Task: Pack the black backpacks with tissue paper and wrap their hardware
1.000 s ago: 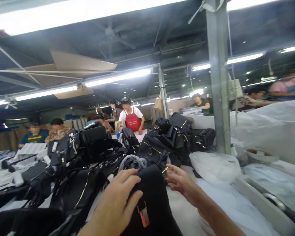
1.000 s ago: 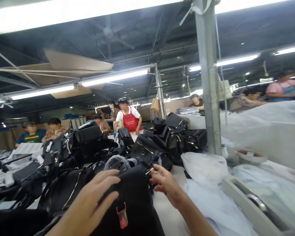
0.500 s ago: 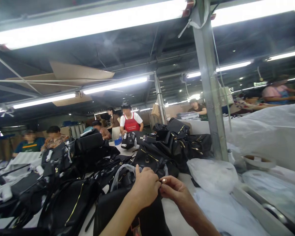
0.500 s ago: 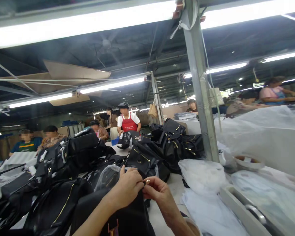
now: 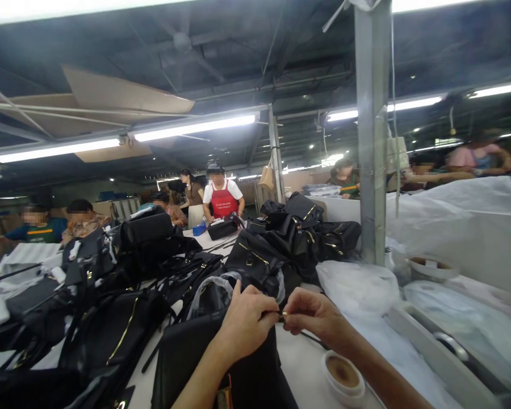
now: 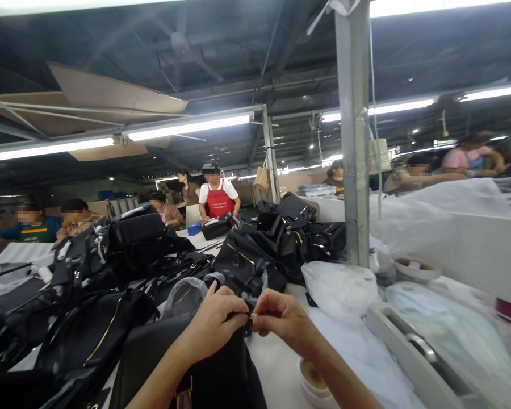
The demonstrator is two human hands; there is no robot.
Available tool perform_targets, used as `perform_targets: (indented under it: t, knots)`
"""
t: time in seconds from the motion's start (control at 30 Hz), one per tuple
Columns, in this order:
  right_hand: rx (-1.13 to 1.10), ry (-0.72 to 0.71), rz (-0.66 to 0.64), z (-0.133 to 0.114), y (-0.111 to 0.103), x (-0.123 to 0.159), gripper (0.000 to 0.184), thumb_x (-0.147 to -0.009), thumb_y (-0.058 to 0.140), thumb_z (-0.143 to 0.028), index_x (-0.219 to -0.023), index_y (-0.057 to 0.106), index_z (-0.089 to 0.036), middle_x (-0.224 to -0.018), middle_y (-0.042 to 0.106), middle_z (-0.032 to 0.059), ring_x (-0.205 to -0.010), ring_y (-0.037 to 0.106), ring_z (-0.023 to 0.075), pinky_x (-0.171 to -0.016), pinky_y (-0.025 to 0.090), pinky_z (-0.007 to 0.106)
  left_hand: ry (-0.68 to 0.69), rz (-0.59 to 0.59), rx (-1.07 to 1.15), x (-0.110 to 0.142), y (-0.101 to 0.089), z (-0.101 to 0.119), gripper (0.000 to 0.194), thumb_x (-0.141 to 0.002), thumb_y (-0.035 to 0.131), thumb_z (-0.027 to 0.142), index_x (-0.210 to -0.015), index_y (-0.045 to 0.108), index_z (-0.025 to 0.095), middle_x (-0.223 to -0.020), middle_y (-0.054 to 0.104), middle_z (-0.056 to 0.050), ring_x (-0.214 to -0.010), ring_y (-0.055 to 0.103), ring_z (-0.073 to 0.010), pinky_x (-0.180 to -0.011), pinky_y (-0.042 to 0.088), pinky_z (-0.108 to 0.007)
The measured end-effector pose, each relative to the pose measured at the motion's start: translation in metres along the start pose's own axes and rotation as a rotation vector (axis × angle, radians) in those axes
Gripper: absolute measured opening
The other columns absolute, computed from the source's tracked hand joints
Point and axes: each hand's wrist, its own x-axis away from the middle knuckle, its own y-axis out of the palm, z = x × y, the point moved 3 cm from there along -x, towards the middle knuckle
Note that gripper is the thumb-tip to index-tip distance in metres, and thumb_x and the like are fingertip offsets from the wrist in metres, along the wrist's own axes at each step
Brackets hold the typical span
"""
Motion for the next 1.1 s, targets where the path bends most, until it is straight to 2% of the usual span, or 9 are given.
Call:
perform_targets:
  t: [0.1, 0.27, 0.37, 0.47, 0.53, 0.7, 0.9, 1.1]
  knots:
    - [0.012, -0.012, -0.008, 0.002, 0.001, 0.001, 0.021, -0.066, 0.080, -0.023, -0.069, 0.061, -0.016, -0.062, 0.069, -0.0022, -0.056, 0.059, 0.0097, -0.058, 0.048, 0.024, 0.009, 0.001, 0.014, 0.004, 0.001, -0.002, 0.017, -0.085, 0.055, 0.026, -0.074, 0.067, 0.026, -0.075, 0.065, 0.003, -0.091, 0.055, -0.0179, -0.112, 0.010, -0.059]
    - [-0.006, -0.013, -0.044, 0.012, 0.004, -0.003, 0.025, -0.061, 0.083, -0.023, -0.063, 0.059, -0.016, -0.065, 0.069, -0.0020, -0.057, 0.060, 0.0100, -0.057, 0.048, 0.024, 0.043, 0.029, 0.041, 0.011, 0.003, -0.008, 0.019, -0.087, 0.054, 0.023, -0.076, 0.069, 0.027, -0.075, 0.065, 0.004, -0.089, 0.056, -0.0161, -0.113, 0.010, -0.058]
    - [-0.031, -0.037, -0.015, 0.016, 0.009, -0.005, 0.025, -0.063, 0.083, -0.026, -0.064, 0.059, -0.017, -0.066, 0.070, -0.0013, -0.056, 0.060, 0.0101, -0.056, 0.049, 0.024, 0.044, 0.061, 0.061, 0.016, 0.003, -0.012, 0.017, -0.086, 0.056, 0.023, -0.077, 0.069, 0.027, -0.075, 0.065, 0.004, -0.089, 0.056, -0.0158, -0.113, 0.009, -0.059]
    - [-0.056, -0.045, 0.028, 0.017, 0.014, -0.006, 0.026, -0.063, 0.083, -0.030, -0.075, 0.063, -0.018, -0.064, 0.069, -0.0025, -0.056, 0.062, 0.0112, -0.056, 0.049, 0.024, 0.056, 0.113, 0.048, 0.022, 0.002, -0.013, 0.018, -0.087, 0.055, 0.022, -0.075, 0.068, 0.026, -0.073, 0.064, 0.004, -0.087, 0.056, -0.0153, -0.113, 0.008, -0.061]
    - [-0.040, -0.022, 0.008, 0.017, 0.017, -0.005, 0.027, -0.063, 0.083, -0.031, -0.081, 0.066, -0.018, -0.063, 0.070, -0.0019, -0.057, 0.063, 0.0127, -0.058, 0.050, 0.026, 0.083, 0.141, 0.017, 0.025, 0.002, -0.012, 0.019, -0.088, 0.054, 0.021, -0.076, 0.068, 0.025, -0.071, 0.063, 0.004, -0.084, 0.056, -0.0149, -0.112, 0.009, -0.062]
    - [-0.016, 0.010, -0.018, 0.015, 0.017, -0.003, 0.023, -0.061, 0.083, -0.025, -0.064, 0.061, -0.017, -0.061, 0.070, -0.0007, -0.056, 0.062, 0.0120, -0.057, 0.049, 0.024, 0.156, 0.182, -0.087, 0.029, 0.005, -0.010, 0.019, -0.090, 0.053, 0.020, -0.076, 0.066, 0.024, -0.069, 0.061, 0.003, -0.082, 0.054, -0.0151, -0.112, 0.011, -0.064]
    - [0.037, -0.051, 0.025, 0.015, 0.019, 0.002, 0.019, -0.062, 0.080, -0.017, -0.063, 0.061, -0.017, -0.063, 0.068, -0.0023, -0.058, 0.060, 0.0112, -0.058, 0.047, 0.024, 0.210, 0.277, -0.171, 0.032, 0.012, -0.012, 0.021, -0.090, 0.049, 0.015, -0.076, 0.063, 0.022, -0.068, 0.060, 0.003, -0.083, 0.053, -0.0157, -0.113, 0.007, -0.064]
    - [0.013, 0.031, 0.005, 0.015, 0.020, 0.007, 0.018, -0.061, 0.079, -0.014, -0.062, 0.061, -0.017, -0.063, 0.068, -0.0016, -0.057, 0.060, 0.0118, -0.058, 0.046, 0.024, 0.245, 0.271, -0.180, 0.034, 0.015, -0.013, 0.020, -0.089, 0.050, 0.015, -0.075, 0.062, 0.022, -0.068, 0.059, 0.003, -0.082, 0.053, -0.0156, -0.113, 0.011, -0.061]
